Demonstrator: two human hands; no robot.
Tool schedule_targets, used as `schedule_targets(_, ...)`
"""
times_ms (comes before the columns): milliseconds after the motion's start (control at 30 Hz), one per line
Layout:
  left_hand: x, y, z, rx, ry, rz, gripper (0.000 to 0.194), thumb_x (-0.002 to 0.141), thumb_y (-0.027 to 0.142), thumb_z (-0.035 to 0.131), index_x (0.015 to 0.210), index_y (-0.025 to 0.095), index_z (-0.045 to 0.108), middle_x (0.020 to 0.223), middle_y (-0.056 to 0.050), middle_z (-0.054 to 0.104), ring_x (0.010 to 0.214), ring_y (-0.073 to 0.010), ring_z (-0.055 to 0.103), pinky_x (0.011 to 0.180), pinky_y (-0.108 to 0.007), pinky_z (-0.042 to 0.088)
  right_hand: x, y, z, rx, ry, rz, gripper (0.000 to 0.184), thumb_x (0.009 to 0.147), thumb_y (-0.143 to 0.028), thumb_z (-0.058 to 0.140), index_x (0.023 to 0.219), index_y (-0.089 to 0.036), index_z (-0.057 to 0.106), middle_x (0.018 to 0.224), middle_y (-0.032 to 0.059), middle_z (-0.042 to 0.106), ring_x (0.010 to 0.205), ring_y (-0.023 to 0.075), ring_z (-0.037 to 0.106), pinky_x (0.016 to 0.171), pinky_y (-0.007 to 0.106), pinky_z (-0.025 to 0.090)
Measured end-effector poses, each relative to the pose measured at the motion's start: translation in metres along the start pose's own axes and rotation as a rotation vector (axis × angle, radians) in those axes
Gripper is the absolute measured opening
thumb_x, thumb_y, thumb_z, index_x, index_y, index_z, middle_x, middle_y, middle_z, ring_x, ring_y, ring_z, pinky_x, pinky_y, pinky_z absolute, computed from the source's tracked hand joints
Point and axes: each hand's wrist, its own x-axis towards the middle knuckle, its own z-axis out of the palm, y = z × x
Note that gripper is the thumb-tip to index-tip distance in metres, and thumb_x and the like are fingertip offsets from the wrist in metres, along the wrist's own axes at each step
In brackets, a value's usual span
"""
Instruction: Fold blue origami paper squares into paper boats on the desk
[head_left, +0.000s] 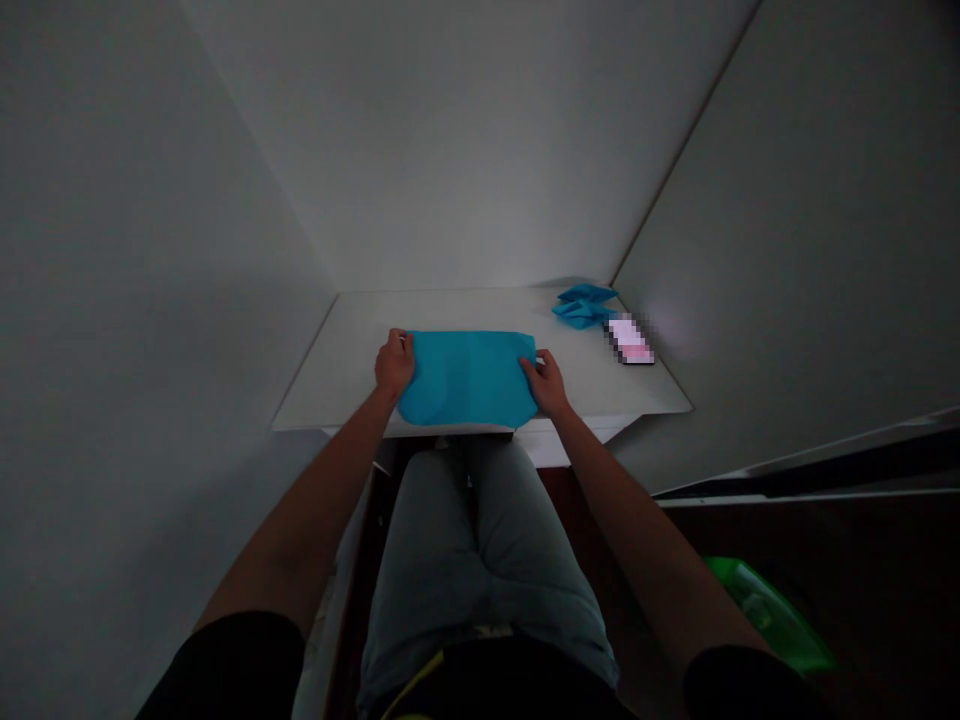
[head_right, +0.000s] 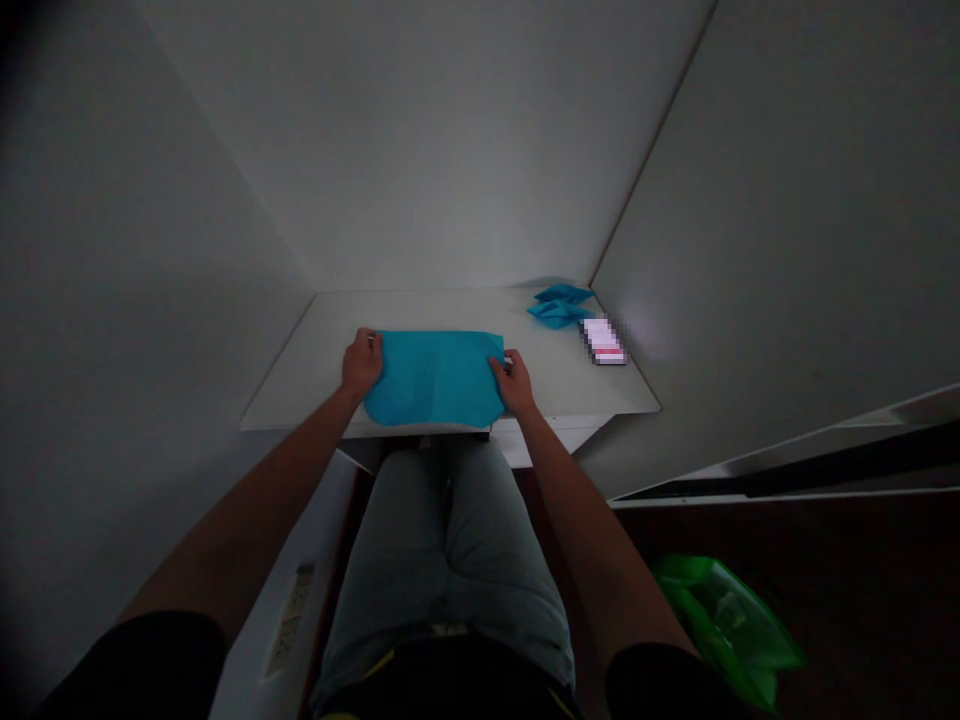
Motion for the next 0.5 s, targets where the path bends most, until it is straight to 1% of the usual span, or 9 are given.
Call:
schedule_targets(67,0.001,0.006,-0.012,0.12,0.025,0.028,0.022,0.106,0.034,0.051,0.118,0.02,0.063,0.114,-0.016,0.073,0.105,-0.0305,0.068,0.097,-0.043,0.048,0.001,0.001,0.001,-0.013,0.016,-0.013,0.056,0.082,-0.075,0.068,0.106,-0.028,0.048,0.073,-0.0045,0.063,0.061,0.0174,0.055,0.055,0.029,0.043)
schedule_targets(133,-0.007,0.019,-0.017,0.251,0.044,0.108,0.029,0.106,0.031,0.05,0.127,0.018,0.063,0.13,-0.018,0.069,0.121,-0.0324,0.063,0.106,-0.046,0.045,0.002,0.004,0.001,-0.038,0.044,-0.039,0.051,0.085,-0.071,0.067,0.107,-0.028,0.051,0.081,-0.0019,0.067,0.066,0.0181,0.058,0.059,0.029,0.046)
schedule_targets(167,-0.015,0.028,-0.017,0.31,0.03,0.159,0.032,0.107,0.032,0.048,0.13,0.018,0.064,0.135,-0.019,0.067,0.127,-0.0332,0.059,0.109,-0.048,0.043,0.002,0.006,0.001,-0.052,0.06,-0.051,0.048,0.087,-0.068,0.066,0.108,-0.027,0.052,0.084,-0.0009,0.069,0.069,0.0185,0.059,0.061,0.03,0.048)
schedule_targets(200,-0.026,0.037,-0.014,0.356,-0.02,0.21,0.035,0.108,0.035,0.046,0.132,0.018,0.065,0.137,-0.019,0.066,0.13,-0.0338,0.057,0.111,-0.049,0.041,0.003,0.008,0.001,-0.067,0.077,-0.058,0.045,0.089,-0.065,0.065,0.11,-0.027,0.052,0.086,-0.0003,0.07,0.071,0.0189,0.06,0.063,0.03,0.049)
schedule_targets(267,-0.052,0.053,0.0,0.4,-0.159,0.314,0.041,0.109,0.043,0.045,0.135,0.02,0.067,0.141,-0.018,0.065,0.132,-0.0341,0.056,0.114,-0.049,0.039,0.004,0.012,0.0,-0.085,0.105,-0.064,0.042,0.092,-0.058,0.061,0.12,-0.028,0.05,0.091,0.0003,0.07,0.072,0.0197,0.061,0.065,0.032,0.051)
schedule_targets(333,-0.079,0.063,0.018,0.435,-0.256,0.376,0.052,0.109,0.053,0.046,0.143,0.019,0.064,0.146,-0.019,0.063,0.137,-0.0374,0.051,0.117,-0.053,0.036,0.004,0.015,0.0,-0.079,0.136,-0.099,0.049,0.091,-0.049,0.061,0.133,-0.029,0.045,0.101,0.0027,0.07,0.079,0.0213,0.064,0.069,0.034,0.054)
schedule_targets(367,-0.09,0.064,0.027,0.446,-0.294,0.375,0.056,0.108,0.056,0.046,0.146,0.018,0.063,0.149,-0.02,0.061,0.139,-0.0387,0.05,0.118,-0.054,0.035,0.004,0.016,0.0,-0.071,0.157,-0.133,0.056,0.089,-0.044,0.061,0.139,-0.029,0.041,0.11,0.0051,0.07,0.086,0.0225,0.066,0.074,0.036,0.056)
schedule_targets(433,-0.103,0.062,0.041,0.452,-0.323,0.324,0.059,0.108,0.058,0.045,0.147,0.018,0.063,0.155,-0.021,0.058,0.142,-0.0408,0.048,0.119,-0.057,0.034,0.003,0.015,-0.001,-0.075,0.203,-0.222,0.066,0.086,-0.038,0.063,0.145,-0.029,0.037,0.129,0.0108,0.065,0.106,0.0254,0.067,0.086,0.041,0.058)
schedule_targets(500,-0.103,0.053,0.048,0.433,-0.324,0.271,0.058,0.108,0.058,0.044,0.145,0.018,0.065,0.158,-0.021,0.056,0.144,-0.0414,0.048,0.12,-0.058,0.034,0.001,0.013,-0.001,-0.135,0.227,-0.293,0.065,0.086,-0.035,0.062,0.147,-0.028,0.039,0.142,0.0145,0.059,0.122,0.0281,0.062,0.098,0.047,0.056)
